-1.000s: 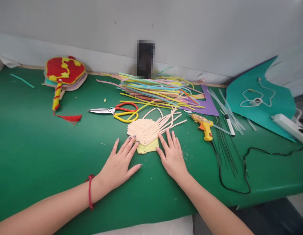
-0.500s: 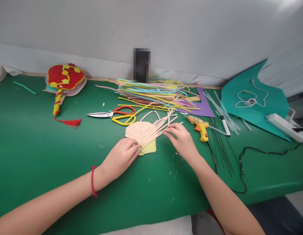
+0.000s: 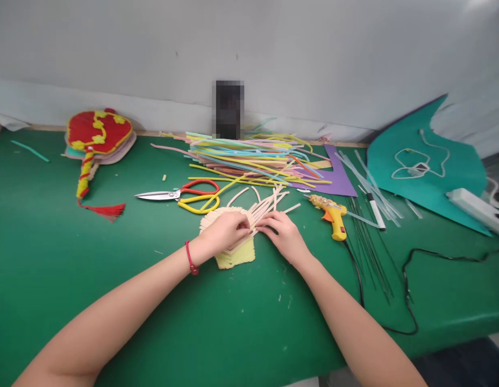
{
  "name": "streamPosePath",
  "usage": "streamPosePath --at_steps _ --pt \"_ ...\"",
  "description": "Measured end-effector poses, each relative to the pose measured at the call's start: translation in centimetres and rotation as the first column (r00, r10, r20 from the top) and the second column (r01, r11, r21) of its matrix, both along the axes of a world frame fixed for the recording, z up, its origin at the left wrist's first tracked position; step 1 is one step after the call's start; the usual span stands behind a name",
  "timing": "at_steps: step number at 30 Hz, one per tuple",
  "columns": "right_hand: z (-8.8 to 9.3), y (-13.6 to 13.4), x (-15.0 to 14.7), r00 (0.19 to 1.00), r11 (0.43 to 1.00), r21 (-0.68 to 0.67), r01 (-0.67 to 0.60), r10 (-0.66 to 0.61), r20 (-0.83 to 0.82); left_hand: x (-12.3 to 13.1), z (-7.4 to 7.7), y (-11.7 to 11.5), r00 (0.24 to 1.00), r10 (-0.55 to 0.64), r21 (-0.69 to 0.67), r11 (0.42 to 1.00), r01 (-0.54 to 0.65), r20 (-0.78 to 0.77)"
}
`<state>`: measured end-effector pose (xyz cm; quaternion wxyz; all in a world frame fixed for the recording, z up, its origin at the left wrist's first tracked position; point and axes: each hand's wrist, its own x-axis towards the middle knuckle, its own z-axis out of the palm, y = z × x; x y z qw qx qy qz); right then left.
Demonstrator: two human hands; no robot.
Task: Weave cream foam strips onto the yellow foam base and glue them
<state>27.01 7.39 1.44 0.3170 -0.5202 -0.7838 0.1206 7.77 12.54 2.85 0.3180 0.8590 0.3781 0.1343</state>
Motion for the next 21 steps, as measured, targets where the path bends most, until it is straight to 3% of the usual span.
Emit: streamPosePath --at_steps 8,21 --pt "-0.18 -0.14 0.09 1.0 0.999 -0.028 0.016 -0.016 -0.002 0.27 0.67 -0.24 1.0 0.03 -0.063 0.998 -0.03 0.009" --pt "0.02 -0.26 -0.28 0.999 0.999 -0.025 0.039 -0.038 0.021 0.37 -0.12 -0.36 0.998 0.047 -0.029 0.999 -0.045 0.041"
